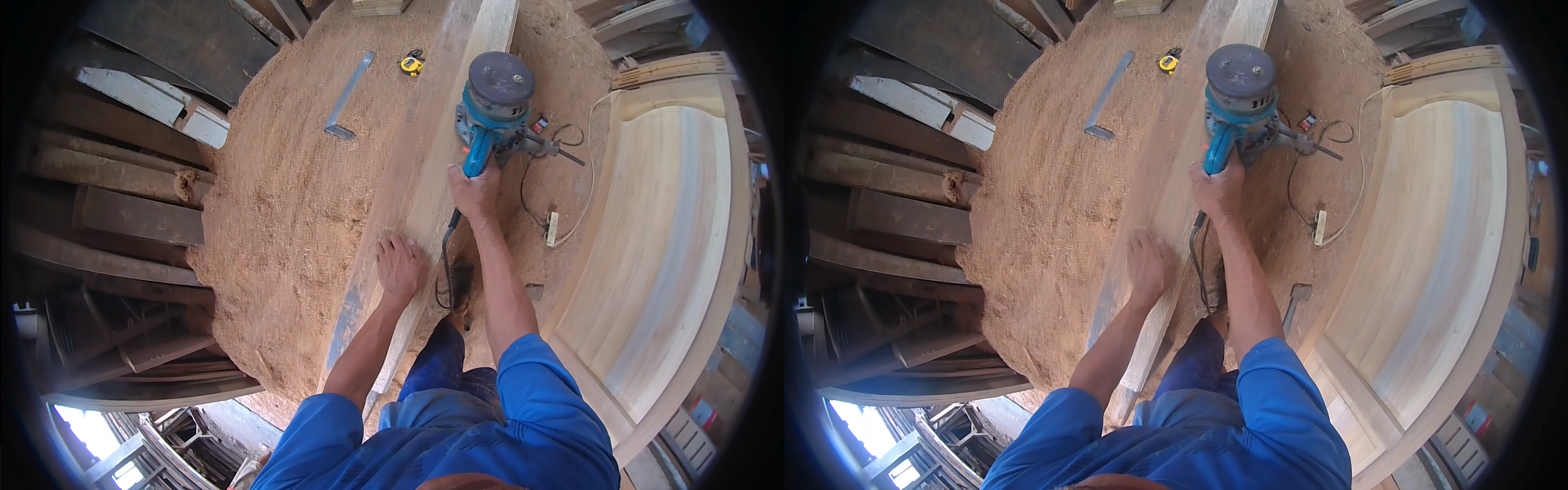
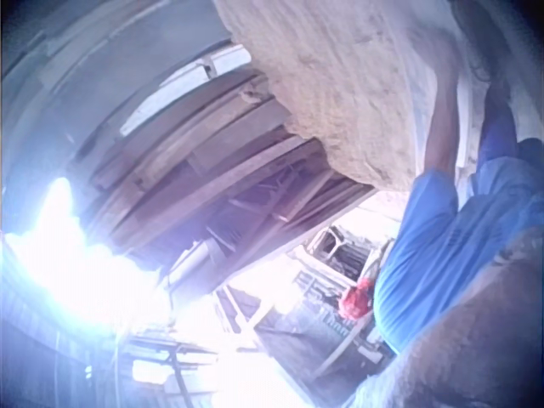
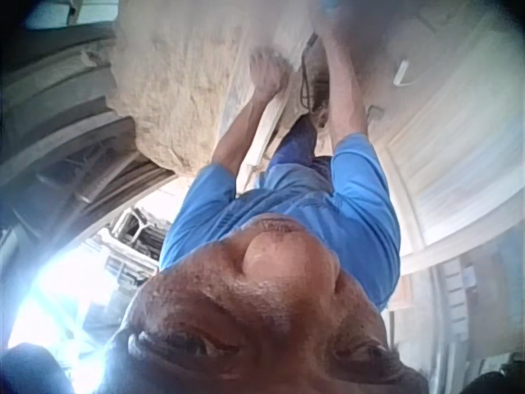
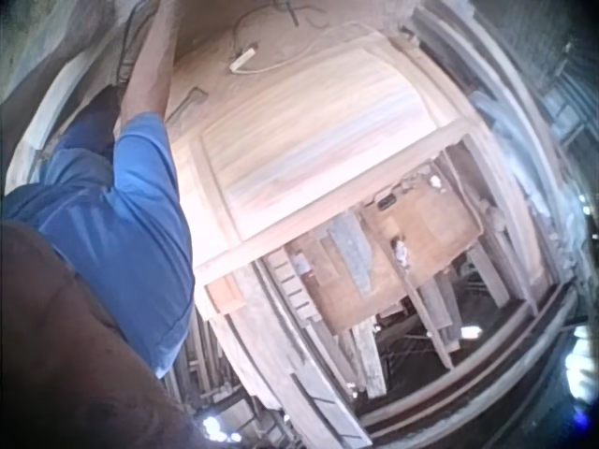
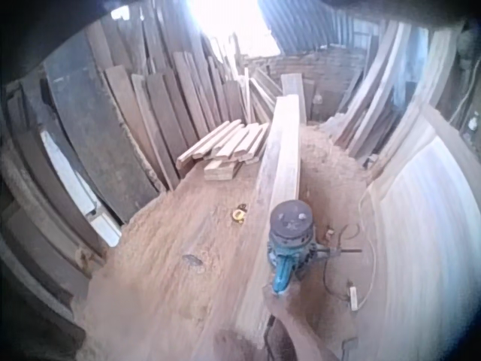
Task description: The person uses a handheld electric router to smooth the surface of a wooden plank on a workbench. They adjust the router settings, flip the plank, and continue routing the surface, generating sawdust.
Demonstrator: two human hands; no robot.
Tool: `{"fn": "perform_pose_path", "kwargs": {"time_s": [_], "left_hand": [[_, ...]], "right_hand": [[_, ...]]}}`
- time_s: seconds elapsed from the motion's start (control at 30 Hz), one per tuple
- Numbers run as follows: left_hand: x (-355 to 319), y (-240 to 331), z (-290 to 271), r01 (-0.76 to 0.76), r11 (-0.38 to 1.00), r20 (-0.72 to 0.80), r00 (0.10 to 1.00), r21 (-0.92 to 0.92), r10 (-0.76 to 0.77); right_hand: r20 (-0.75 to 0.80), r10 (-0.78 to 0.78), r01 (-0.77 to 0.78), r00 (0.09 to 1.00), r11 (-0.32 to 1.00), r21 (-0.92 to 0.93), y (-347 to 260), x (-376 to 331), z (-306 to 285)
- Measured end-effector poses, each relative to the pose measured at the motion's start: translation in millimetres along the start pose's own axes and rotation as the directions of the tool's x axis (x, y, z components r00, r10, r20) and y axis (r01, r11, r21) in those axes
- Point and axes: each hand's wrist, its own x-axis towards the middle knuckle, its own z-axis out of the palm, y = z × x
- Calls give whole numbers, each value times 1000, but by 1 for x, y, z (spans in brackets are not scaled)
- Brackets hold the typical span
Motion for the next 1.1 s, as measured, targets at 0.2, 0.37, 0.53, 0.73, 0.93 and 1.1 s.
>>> {"fn": "perform_pose_path", "kwargs": {"time_s": [0.2, 0.37, 0.53, 0.73, 0.93, 1.1], "left_hand": [[-4, -5, 6, -58, 997, -89, 994, 52, 63], [-6, -3, -1, 59, 998, 138, 989, 8, -60], [-12, -11, 1, 31, 999, 157, 987, 9, -32], [-9, -2, -6, 57, 997, 159, 986, -47, -49], [-7, 0, -7, 61, 998, 143, 988, -18, -58], [85, 36, 30, -54, 995, 183, 982, 85, 38]], "right_hand": [[-20, 24, -25, 1000, 999, -40, -9, 54, -1], [-39, 2, -3, 999, 1000, -17, -1, 86, -7], [-10, 66, -65, 998, 997, 51, 5, 109, -5], [-70, -26, 23, 997, 999, -46, 13, 154, -10], [-44, 130, -130, 991, 992, 4, 25, 197, -11], [-102, 37, -39, 994, 999, -19, 17, 231, -14]]}}
